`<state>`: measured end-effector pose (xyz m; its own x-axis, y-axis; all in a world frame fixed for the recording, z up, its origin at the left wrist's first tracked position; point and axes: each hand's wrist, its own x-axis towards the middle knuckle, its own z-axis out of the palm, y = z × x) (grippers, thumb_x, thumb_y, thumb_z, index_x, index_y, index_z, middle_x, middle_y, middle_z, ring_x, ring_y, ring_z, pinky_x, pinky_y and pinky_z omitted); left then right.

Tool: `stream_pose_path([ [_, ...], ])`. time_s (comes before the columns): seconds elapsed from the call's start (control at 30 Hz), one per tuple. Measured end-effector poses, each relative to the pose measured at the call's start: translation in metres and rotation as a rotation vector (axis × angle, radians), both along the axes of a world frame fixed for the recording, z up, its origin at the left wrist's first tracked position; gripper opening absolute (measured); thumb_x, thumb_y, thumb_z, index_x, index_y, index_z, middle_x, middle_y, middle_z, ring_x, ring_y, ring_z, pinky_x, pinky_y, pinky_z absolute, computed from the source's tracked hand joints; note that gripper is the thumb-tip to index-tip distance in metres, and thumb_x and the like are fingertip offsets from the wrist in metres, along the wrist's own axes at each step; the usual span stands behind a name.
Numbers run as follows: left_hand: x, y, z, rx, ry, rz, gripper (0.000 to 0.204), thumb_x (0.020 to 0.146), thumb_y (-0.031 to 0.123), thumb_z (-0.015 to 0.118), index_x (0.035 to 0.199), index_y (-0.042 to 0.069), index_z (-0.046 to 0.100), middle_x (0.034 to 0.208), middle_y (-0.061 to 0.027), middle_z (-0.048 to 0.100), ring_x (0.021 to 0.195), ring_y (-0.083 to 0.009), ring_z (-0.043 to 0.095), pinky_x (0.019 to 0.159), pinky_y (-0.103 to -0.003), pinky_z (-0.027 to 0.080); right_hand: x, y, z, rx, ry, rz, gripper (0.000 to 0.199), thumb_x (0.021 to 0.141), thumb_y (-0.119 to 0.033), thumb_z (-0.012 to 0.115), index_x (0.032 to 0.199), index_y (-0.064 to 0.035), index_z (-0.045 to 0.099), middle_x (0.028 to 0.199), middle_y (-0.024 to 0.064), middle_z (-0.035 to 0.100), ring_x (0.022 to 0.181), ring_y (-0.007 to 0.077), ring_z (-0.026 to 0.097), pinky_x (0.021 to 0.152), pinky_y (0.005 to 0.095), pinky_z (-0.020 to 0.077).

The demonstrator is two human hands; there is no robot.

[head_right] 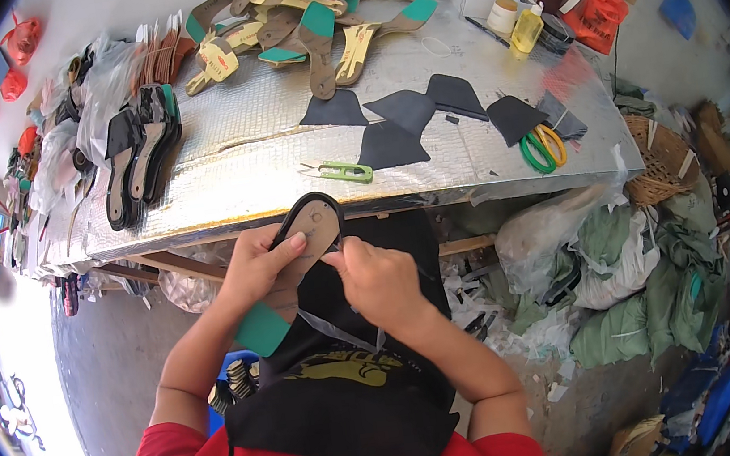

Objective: Attaching and trimming black straps on shoe insoles using a utility knife and scissors.

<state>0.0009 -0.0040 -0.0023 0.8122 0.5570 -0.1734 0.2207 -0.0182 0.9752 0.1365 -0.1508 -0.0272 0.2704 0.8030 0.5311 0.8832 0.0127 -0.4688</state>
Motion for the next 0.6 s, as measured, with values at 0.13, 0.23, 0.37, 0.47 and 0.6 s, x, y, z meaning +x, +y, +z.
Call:
stream_pose_path([
  [0.13, 0.016, -0.01, -0.013, -0.004, -0.11, 0.118, 0.03, 0.095, 0.029, 0.062, 0.098, -0.001, 0.067, 0.073, 0.003, 0.06, 0.065, -0.0025, 0.049, 0.057, -0.021, 0.041, -0.019, 0.021, -0.01, 0.085, 0.25, -0.099, 0.023, 0.092, -0.02, 0.062, 0.084, -0.0018, 0.052, 0.066, 0.0152, 0.06, 0.057, 0.0336, 0.062, 0.049, 0.0409, 0.0471],
  [0.23, 0.026, -0.014, -0.017, 0.045, -0.145, 0.177, 0.031, 0.096, 0.029, 0.06, 0.1, -0.001, 0.065, 0.075, 0.0006, 0.062, 0.068, -0.005, 0.051, 0.061, -0.024, 0.044, -0.025, 0.031, -0.017, 0.159, 0.38, -0.103, 0.021, 0.095, -0.02, 0.057, 0.094, 0.0008, 0.051, 0.07, 0.0185, 0.062, 0.062, 0.0395, 0.062, 0.052, 0.0447, 0.048],
  [0.37, 0.036, -0.018, -0.019, 0.134, -0.168, 0.241, 0.032, 0.097, 0.029, 0.057, 0.103, -0.001, 0.063, 0.08, -0.0032, 0.065, 0.073, -0.0083, 0.054, 0.067, -0.027, 0.047, -0.029, 0.034, -0.032, 0.076, 0.449, -0.103, 0.023, 0.097, -0.022, 0.053, 0.093, 0.0009, 0.051, 0.072, 0.0204, 0.063, 0.065, 0.0422, 0.063, 0.054, 0.0476, 0.0479],
  [0.47, 0.036, -0.017, -0.019, 0.104, -0.104, 0.236, 0.033, 0.097, 0.028, 0.056, 0.106, -0.003, 0.061, 0.089, -0.0075, 0.066, 0.082, -0.011, 0.056, 0.075, -0.029, 0.048, -0.027, 0.031, -0.037, 0.022, 0.562, -0.051, 0.025, 0.099, -0.022, 0.051, 0.094, 0.0018, 0.052, 0.074, 0.0209, 0.064, 0.066, 0.0411, 0.064, 0.055, 0.0455, 0.0483],
  [0.6, 0.026, -0.008, -0.014, -0.195, -0.169, 0.034, 0.037, 0.099, 0.031, 0.054, 0.116, -0.002, 0.059, 0.106, -0.0084, 0.063, 0.097, -0.0133, 0.057, 0.086, -0.029, 0.047, -0.016, 0.026, -0.033, 0.056, 0.841, 0.117, 0.026, 0.1, -0.022, 0.051, 0.104, 0.0025, 0.057, 0.075, 0.0183, 0.064, 0.067, 0.0306, 0.067, 0.06, 0.036, 0.0494],
])
